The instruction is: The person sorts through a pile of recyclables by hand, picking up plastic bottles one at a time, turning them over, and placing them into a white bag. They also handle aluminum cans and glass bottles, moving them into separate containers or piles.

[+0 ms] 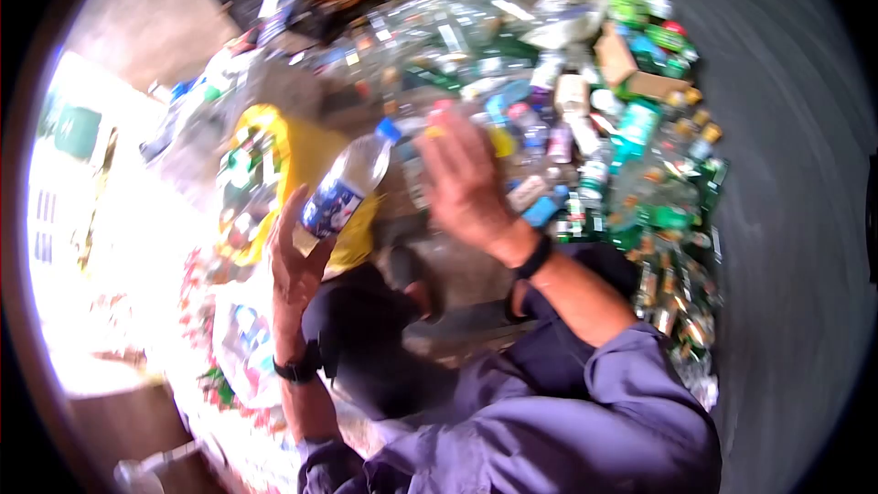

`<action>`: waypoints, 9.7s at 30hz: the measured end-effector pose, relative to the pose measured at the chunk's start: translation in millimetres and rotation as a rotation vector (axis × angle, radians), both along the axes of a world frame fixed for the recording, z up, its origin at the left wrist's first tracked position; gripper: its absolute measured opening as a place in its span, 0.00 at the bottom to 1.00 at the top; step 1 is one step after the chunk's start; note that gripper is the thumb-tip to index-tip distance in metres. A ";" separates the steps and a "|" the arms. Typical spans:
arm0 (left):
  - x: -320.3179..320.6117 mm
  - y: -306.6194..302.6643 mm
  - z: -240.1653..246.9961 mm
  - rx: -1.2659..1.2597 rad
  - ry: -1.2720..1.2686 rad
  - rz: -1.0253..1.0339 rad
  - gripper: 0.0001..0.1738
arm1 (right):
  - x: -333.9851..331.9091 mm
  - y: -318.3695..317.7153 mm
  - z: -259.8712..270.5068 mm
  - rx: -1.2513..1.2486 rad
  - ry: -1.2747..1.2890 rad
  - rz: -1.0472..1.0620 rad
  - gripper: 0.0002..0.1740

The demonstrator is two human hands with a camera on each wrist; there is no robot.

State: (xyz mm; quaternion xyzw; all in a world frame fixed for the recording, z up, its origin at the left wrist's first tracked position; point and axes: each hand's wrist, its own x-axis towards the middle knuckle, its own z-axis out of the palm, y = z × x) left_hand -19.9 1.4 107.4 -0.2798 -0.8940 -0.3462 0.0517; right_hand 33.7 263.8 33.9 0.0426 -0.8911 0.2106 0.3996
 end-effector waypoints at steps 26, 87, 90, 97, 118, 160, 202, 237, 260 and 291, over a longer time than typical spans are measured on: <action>90.4 -300.2 -154.4 -0.047 -0.225 0.923 0.43 | 0.4 -21.4 -54.3 0.066 -0.677 0.443 0.23; 19.7 -9.6 1.1 -0.057 -0.115 0.012 0.15 | 23.5 159.0 -185.9 -1.151 -0.916 -0.246 0.21; 5.3 37.2 -16.4 -0.032 -0.081 -0.176 0.16 | 53.5 185.0 -247.1 -1.412 -0.984 -0.458 0.20; -4.1 70.8 -66.5 -0.073 -0.188 -0.388 0.17 | 70.1 176.0 -348.6 -1.682 -1.008 -0.763 0.22; -6.5 80.2 -61.5 -0.200 -0.213 -0.507 0.23 | 42.0 116.6 -403.5 -1.835 -0.897 -1.000 0.22; 53.5 -312.8 -53.4 -0.217 0.362 0.848 0.15 | 5.8 -34.5 -113.4 -0.456 -0.635 0.257 0.19; 45.8 -389.7 -165.8 -0.571 -0.149 0.842 0.15 | 23.7 -22.5 -104.9 -0.471 -0.842 0.266 0.16; 26.1 -60.3 16.8 0.250 -0.416 0.056 0.10 | 237.3 211.8 -31.9 -1.085 -0.699 -0.354 0.15; 5.6 57.0 -74.5 0.156 -0.811 -0.109 0.13 | 245.8 86.3 -267.3 -0.570 -1.195 -0.886 0.18; 23.2 141.2 -35.2 0.024 -0.785 -0.440 0.25 | 164.0 155.0 -82.1 -1.001 -0.348 -0.044 0.23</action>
